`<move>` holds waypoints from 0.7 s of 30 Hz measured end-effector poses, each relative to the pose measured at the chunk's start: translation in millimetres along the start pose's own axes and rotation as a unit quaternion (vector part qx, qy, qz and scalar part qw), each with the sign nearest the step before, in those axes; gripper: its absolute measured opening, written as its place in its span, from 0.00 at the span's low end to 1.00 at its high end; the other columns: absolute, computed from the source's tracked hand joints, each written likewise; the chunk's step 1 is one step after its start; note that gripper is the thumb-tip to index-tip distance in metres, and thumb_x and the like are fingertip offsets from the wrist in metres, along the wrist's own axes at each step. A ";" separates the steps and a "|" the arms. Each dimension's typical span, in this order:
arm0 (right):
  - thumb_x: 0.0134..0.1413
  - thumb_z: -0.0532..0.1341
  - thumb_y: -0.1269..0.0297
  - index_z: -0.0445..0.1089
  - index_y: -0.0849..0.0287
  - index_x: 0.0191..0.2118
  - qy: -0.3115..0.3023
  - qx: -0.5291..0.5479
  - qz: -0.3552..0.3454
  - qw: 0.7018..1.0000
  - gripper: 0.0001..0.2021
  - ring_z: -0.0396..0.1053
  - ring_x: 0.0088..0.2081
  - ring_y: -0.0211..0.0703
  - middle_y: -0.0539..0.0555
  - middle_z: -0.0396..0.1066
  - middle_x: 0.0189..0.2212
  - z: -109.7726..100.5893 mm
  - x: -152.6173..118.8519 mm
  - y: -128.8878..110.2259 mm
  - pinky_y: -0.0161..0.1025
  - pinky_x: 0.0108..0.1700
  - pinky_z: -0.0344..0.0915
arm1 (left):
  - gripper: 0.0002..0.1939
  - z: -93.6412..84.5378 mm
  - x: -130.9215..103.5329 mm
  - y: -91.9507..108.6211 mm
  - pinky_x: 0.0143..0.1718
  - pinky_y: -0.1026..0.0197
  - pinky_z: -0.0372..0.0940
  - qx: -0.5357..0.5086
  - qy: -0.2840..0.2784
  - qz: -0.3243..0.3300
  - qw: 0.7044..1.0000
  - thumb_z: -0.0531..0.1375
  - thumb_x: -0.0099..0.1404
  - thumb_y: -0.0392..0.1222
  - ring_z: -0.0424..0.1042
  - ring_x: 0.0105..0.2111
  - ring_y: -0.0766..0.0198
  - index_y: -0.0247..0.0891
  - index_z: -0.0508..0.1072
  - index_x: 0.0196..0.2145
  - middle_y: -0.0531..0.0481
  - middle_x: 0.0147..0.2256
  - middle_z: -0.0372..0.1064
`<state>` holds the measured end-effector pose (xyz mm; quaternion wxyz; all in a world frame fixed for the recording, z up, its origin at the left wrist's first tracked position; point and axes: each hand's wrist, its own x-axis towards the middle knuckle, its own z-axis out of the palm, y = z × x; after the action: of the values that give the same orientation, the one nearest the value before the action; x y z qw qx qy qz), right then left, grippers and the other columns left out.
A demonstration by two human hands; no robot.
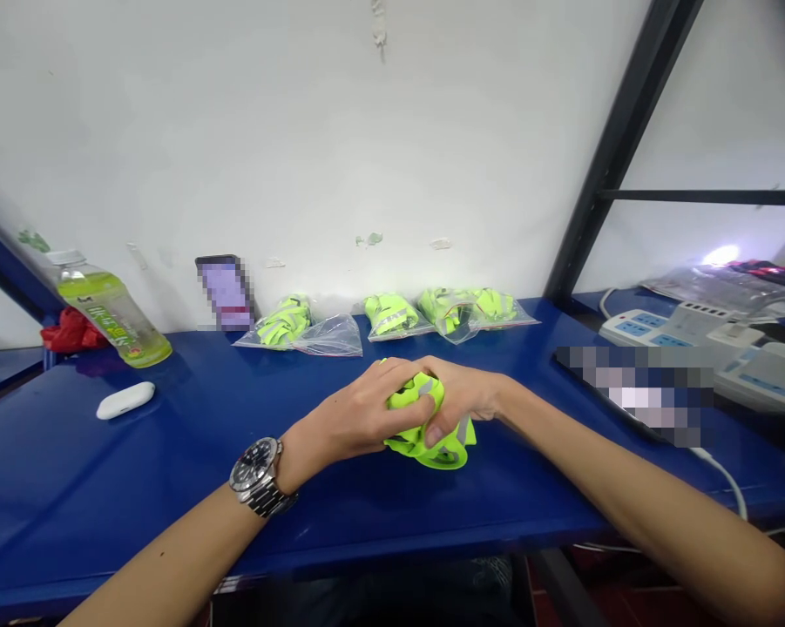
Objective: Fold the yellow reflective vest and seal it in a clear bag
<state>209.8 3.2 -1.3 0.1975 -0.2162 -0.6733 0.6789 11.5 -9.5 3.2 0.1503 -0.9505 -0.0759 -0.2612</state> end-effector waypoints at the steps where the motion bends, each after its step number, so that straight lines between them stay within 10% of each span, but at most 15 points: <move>1: 0.30 0.73 0.71 0.69 0.61 0.33 0.000 0.012 -0.005 1.000 0.19 0.69 0.31 0.38 0.47 0.69 0.29 2.6 1.2 1.5 0.37 0.34 0.69 | 0.17 1.1 -1.8 -2.4 0.48 0.46 0.62 0.020 0.018 0.006 1.000 0.57 0.62 0.33 0.65 0.50 0.51 0.43 0.63 0.48 0.37 0.51 0.65; 12: 0.34 0.70 0.80 0.65 0.54 0.46 0.013 0.151 -0.057 0.987 0.30 0.68 0.33 0.37 0.45 0.66 0.31 19.8 7.0 5.5 0.35 0.35 0.67 | 0.24 15.7 -11.1 -11.9 0.54 0.43 0.59 0.049 0.076 0.001 0.996 0.60 0.61 0.39 0.58 0.58 0.51 0.51 0.61 0.54 0.41 0.58 0.58; 21: 0.33 0.71 0.75 0.69 0.62 0.39 0.164 0.128 -0.084 0.975 0.21 0.72 0.27 0.40 0.47 0.72 0.26 17.5 11.7 9.8 0.37 0.31 0.69 | 0.35 10.6 -6.8 -19.3 0.56 0.39 0.54 0.065 0.028 -0.111 0.991 0.59 0.63 0.43 0.50 0.63 0.44 0.45 0.47 0.63 0.31 0.63 0.45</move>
<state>190.5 -5.0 -11.4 0.3877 -0.2398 -0.5554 0.6955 6.5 11.7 -4.3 0.1836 -0.9168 -0.1937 -0.2971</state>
